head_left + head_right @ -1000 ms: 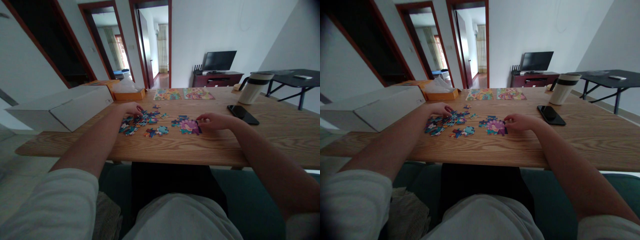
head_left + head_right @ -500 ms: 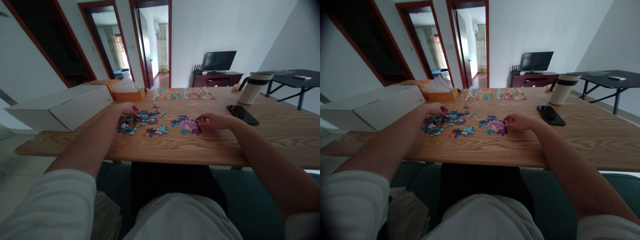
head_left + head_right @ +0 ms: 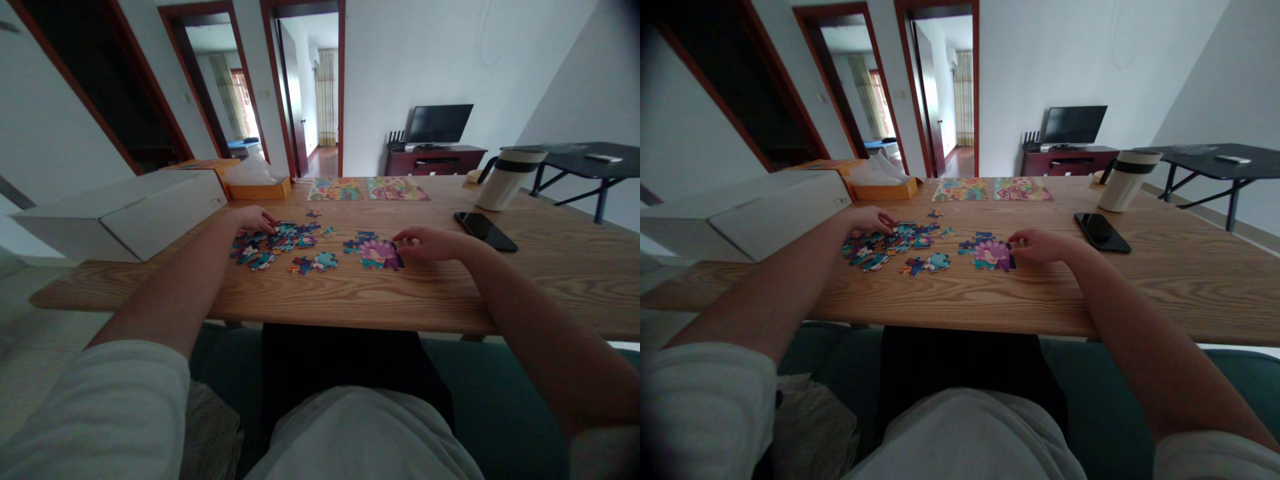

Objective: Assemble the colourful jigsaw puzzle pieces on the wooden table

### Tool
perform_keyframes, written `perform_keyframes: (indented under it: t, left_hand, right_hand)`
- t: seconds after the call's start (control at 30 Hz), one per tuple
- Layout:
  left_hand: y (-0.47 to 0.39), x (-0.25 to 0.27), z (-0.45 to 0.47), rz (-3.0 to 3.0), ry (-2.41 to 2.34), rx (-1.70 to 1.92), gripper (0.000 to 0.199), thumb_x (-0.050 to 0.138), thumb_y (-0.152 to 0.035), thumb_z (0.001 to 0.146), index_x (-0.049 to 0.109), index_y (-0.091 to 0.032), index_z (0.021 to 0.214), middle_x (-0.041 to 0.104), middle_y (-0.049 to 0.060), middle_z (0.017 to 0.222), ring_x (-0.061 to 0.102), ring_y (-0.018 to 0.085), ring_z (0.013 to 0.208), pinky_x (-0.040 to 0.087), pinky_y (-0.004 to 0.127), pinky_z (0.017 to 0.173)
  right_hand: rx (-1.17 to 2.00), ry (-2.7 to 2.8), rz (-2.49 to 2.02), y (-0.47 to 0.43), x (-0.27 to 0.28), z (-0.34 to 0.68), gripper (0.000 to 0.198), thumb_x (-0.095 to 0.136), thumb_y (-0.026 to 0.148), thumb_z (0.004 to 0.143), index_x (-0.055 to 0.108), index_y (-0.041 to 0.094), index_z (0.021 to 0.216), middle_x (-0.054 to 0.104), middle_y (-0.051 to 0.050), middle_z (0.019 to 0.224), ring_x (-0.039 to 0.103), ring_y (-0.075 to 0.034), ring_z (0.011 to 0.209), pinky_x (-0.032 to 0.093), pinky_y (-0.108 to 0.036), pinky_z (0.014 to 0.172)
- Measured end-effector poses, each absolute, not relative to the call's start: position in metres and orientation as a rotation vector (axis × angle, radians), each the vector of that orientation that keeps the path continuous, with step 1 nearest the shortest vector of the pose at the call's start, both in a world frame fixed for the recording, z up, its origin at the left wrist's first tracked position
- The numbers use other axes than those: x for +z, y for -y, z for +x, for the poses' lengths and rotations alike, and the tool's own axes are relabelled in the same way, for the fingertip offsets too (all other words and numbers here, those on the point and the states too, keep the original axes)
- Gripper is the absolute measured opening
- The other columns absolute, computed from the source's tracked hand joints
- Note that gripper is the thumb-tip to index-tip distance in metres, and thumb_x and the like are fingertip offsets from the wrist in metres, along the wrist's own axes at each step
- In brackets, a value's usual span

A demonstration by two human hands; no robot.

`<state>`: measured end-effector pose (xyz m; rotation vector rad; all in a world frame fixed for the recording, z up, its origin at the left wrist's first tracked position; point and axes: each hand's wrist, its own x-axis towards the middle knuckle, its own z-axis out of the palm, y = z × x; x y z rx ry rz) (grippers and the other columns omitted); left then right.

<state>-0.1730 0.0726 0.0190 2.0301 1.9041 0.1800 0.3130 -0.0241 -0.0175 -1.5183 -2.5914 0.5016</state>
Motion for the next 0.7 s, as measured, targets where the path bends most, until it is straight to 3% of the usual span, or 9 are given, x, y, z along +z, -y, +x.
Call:
perform_keyframes:
  t: [0.23, 0.43, 0.7]
  left_hand:
    - [-0.062, 0.037, -0.173, 2.034, -1.878, 0.354, 0.025, 0.079, -0.042, 0.062, 0.080, -0.022, 0.077, 0.078, 0.004, 0.083, 0.067, 0.022, 0.082, 0.047, 0.026, 0.067]
    - [-0.057, 0.043, -0.165, 1.876, -1.802, 0.573, 0.029, 0.077, -0.044, 0.072, 0.079, -0.022, 0.091, 0.079, 0.006, 0.094, 0.071, 0.021, 0.087, 0.051, 0.025, 0.069]
    - [-0.046, 0.050, -0.135, 1.837, -1.760, 0.522, 0.027, 0.073, -0.043, 0.084, 0.076, -0.022, 0.102, 0.078, 0.006, 0.098, 0.075, 0.022, 0.084, 0.055, 0.029, 0.072]
  right_hand:
    - [0.533, 2.590, -1.521, 0.025, -0.016, 0.313, 0.053, 0.058, 0.056, 0.088, 0.071, 0.022, 0.126, 0.075, -0.012, 0.110, 0.069, -0.032, 0.095, 0.054, -0.043, 0.087]
    - [0.534, 2.582, -1.537, 0.025, -0.017, 0.312, 0.055, 0.056, 0.055, 0.089, 0.069, 0.019, 0.128, 0.075, -0.014, 0.110, 0.069, -0.031, 0.096, 0.053, -0.043, 0.089]
    - [0.512, 2.589, -1.523, 0.027, -0.014, 0.312, 0.050, 0.057, 0.055, 0.088, 0.072, 0.023, 0.124, 0.076, -0.011, 0.110, 0.070, -0.032, 0.096, 0.054, -0.045, 0.089]
